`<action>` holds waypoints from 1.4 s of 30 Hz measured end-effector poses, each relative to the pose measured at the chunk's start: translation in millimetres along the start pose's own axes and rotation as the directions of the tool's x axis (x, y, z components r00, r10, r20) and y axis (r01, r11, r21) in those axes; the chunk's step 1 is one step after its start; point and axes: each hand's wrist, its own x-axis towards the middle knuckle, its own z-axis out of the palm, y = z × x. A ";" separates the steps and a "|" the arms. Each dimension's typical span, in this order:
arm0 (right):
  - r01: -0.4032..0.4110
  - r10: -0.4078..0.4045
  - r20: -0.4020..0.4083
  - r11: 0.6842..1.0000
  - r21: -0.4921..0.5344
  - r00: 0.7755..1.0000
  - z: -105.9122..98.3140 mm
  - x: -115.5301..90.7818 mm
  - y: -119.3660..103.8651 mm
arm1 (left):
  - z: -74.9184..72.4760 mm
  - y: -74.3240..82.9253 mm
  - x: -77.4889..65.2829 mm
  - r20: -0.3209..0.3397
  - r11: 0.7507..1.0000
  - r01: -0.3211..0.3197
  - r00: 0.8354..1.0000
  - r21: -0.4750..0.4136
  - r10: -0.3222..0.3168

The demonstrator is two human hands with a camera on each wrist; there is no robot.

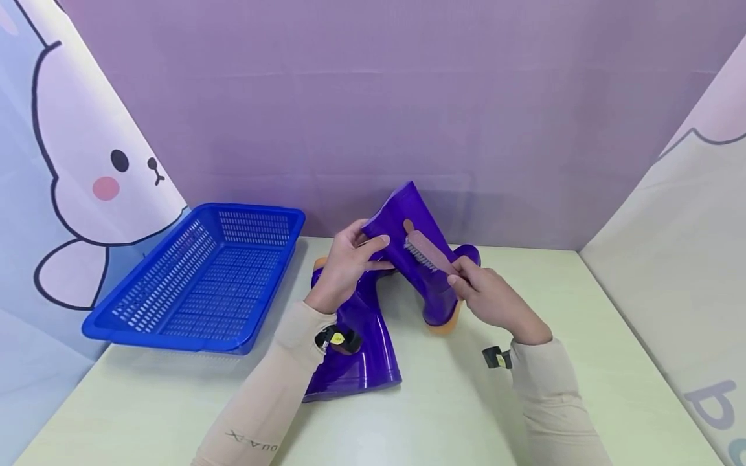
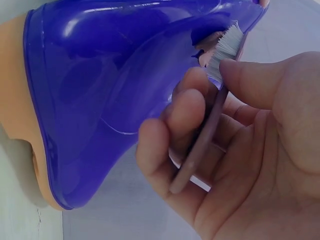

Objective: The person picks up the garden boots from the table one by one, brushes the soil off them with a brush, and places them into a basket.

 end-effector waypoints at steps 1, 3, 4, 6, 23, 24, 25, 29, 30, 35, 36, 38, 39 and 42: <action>-0.001 0.001 -0.003 1.000 0.000 1.000 -1.2 -0.2 0.2 | 0.3 0.2 0.0 0.000 1.000 -0.001 1.000 0.000 0.001; -0.003 0.003 -0.005 1.000 -0.002 1.000 -3.6 -0.8 0.5 | 0.7 0.6 -0.1 -0.002 1.000 0.000 1.000 0.001 0.000; -0.004 0.004 -0.006 1.000 -0.002 1.000 -4.7 -1.2 0.7 | 0.9 0.8 -0.2 -0.003 1.000 0.000 1.000 0.003 0.000; -0.008 0.008 -0.010 1.000 -0.004 1.000 -7.4 -2.6 1.0 | 1.4 1.0 -0.5 -0.005 1.000 0.000 1.000 0.002 0.000; 0.050 -0.047 -0.030 0.990 0.128 0.998 -4.1 -4.5 -7.6 | 3.8 -2.5 -0.4 0.001 1.000 -0.012 1.000 -0.003 0.012; 0.052 -0.049 -0.026 0.989 0.140 0.998 -2.8 -3.8 -8.6 | 3.8 -2.5 -0.4 0.001 1.000 -0.014 1.000 -0.002 0.014; 0.051 -0.049 -0.021 0.988 0.145 0.999 -1.6 -3.1 -9.3 | 3.8 -2.4 -0.5 -0.001 1.000 -0.015 1.000 0.001 0.015; 0.031 -0.032 0.004 0.994 0.107 0.999 1.1 -1.0 -8.0 | 4.2 -2.2 -0.5 -0.011 1.000 -0.019 1.000 0.013 0.019; 0.027 -0.027 0.004 0.996 0.089 1.000 0.9 -0.8 -6.8 | 4.4 -2.3 -0.4 -0.013 1.000 -0.019 1.000 0.014 0.019; 0.002 -0.002 -0.023 1.000 0.009 1.000 -2.5 -1.9 -0.2 | 4.5 -3.0 -0.2 -0.015 1.000 -0.009 1.000 0.017 0.010; -0.001 0.001 -0.031 1.000 -0.003 1.000 -3.4 -2.4 0.8 | 4.4 -3.1 -0.2 -0.014 1.000 -0.007 1.000 0.016 0.007; -0.005 0.004 -0.044 1.000 -0.017 0.999 -5.1 -3.0 2.8 | 4.0 -2.7 -0.2 -0.015 1.000 -0.006 1.000 0.011 0.006; -0.006 0.004 -0.051 1.000 -0.024 0.999 -5.9 -3.2 3.7 | 3.8 -2.5 -0.2 -0.016 1.000 -0.006 1.000 0.009 0.006; -0.014 0.010 -0.077 0.998 -0.056 0.997 -7.9 -4.0 6.7 | 3.5 -1.6 -0.1 -0.019 1.000 -0.008 1.000 -0.001 0.008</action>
